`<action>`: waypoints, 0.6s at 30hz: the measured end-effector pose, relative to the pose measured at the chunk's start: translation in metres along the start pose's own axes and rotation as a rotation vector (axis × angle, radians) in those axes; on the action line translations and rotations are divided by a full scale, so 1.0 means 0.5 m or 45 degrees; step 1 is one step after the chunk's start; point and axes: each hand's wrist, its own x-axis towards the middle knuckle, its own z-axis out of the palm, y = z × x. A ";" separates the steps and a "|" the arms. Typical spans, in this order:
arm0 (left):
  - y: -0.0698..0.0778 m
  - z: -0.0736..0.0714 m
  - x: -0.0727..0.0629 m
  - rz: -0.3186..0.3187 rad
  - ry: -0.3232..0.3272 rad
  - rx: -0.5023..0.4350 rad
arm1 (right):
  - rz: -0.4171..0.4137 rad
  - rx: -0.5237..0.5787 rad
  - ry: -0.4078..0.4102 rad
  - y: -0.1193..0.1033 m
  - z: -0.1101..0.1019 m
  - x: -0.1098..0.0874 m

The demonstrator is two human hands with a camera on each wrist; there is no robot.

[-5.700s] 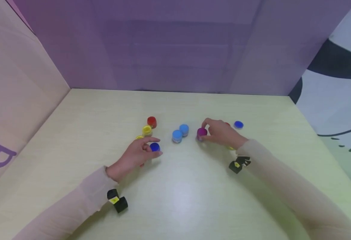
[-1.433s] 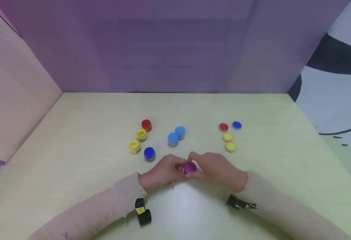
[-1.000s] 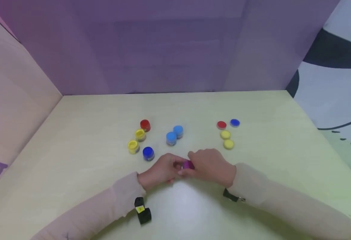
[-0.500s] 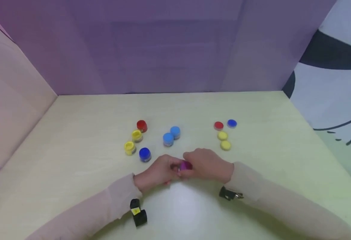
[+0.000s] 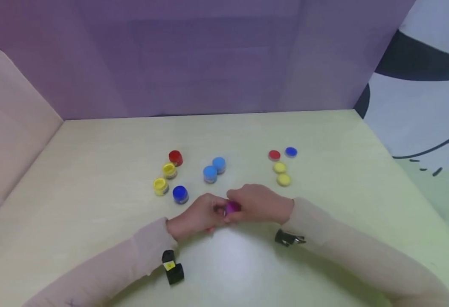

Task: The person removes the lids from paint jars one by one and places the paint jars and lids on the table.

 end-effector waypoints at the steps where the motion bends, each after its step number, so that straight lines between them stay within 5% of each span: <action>1: 0.000 -0.002 -0.001 -0.006 -0.002 -0.002 | -0.010 0.000 -0.017 -0.001 -0.003 0.002; 18: 0.001 -0.003 -0.001 -0.057 0.005 -0.045 | -0.022 -0.297 -0.306 -0.023 -0.041 0.031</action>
